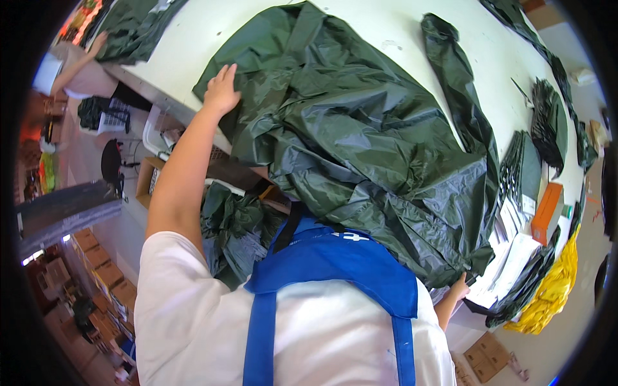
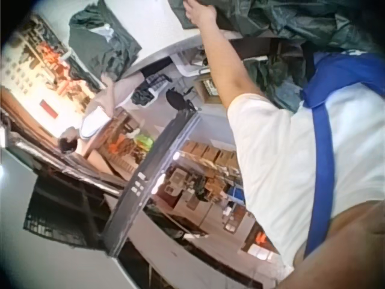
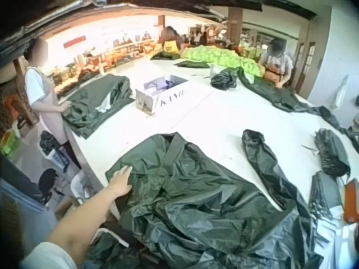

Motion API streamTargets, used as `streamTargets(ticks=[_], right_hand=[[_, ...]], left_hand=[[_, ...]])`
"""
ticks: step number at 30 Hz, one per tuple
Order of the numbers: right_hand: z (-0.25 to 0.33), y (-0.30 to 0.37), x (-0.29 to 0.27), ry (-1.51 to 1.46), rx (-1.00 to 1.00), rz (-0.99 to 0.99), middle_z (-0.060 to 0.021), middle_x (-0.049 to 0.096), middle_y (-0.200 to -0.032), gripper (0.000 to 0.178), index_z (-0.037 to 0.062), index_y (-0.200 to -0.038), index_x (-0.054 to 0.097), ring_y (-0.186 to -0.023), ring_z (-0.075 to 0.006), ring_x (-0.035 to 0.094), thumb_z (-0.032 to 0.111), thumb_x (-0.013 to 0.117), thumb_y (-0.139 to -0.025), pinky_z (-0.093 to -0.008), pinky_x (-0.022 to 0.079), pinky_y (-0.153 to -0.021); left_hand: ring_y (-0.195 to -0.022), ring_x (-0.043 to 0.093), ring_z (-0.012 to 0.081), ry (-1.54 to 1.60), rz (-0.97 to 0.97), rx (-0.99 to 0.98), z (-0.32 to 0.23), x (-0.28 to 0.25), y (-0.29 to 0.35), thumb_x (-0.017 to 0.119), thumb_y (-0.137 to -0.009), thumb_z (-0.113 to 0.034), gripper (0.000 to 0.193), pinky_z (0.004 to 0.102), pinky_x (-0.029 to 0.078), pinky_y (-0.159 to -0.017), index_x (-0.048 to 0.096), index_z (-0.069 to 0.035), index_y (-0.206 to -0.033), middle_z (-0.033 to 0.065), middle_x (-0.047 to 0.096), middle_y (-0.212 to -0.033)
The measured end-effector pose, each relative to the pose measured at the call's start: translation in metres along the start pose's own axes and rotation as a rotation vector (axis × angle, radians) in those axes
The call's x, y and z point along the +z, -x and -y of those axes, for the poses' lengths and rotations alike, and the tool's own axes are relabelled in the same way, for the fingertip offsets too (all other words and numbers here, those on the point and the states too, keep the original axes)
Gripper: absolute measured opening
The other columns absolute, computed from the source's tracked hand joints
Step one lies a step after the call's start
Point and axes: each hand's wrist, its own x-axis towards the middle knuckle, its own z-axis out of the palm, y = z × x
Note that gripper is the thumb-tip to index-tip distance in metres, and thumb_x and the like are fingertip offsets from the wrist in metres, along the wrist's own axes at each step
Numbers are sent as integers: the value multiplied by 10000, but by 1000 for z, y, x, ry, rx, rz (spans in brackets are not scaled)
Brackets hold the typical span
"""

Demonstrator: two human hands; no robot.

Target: The person folds a dark green jacket on a white table, aligning edges and smoothing the fabric. The person then places the folded jacket into a dark green plastic bag and seals it. The person repeats the process with another jacket.

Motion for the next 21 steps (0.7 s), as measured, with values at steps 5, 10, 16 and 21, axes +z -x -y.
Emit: streamTargets(ticks=[5, 10, 16, 21], right_hand=[[-28, -35, 13, -447, -76, 329, -173, 664, -973, 474, -47, -1028, 635, -830, -280, 608, 352, 721, -786, -387, 477, -768], [-37, -86, -11, -591, -106, 163, -129, 648, -993, 340, -34, -1065, 608, -867, -237, 582, 232, 655, -859, -348, 449, -788], [84, -71, -58, -415, -535, -144, -157, 638, -1091, 353, 21, -1165, 576, -970, -276, 603, 225, 613, -879, -376, 457, -852], [273, 5, -24, -572, -840, 310, -142, 667, -1014, 374, 11, -1108, 622, -945, -255, 623, 310, 612, -883, -349, 466, -844]], left_hand=[[-1128, 554, 317, -230, 248, -146, 15, -13, -19, 702, -758, -290, 647, 446, 450, -914, 443, -206, -1345, 97, 606, -1199], [-1174, 533, 323, 62, 0, -584, 136, -58, -8, 537, -857, -315, 437, 448, 415, -965, 518, -207, -1280, 144, 541, -1296], [-1254, 433, 332, 19, -266, -275, 71, -66, -38, 640, -813, -263, 553, 411, 366, -1030, 481, -89, -1313, 173, 457, -1351], [-1243, 453, 373, 189, -191, 108, -174, -18, -51, 749, -740, -314, 727, 422, 390, -1021, 442, 4, -1317, 236, 482, -1324]])
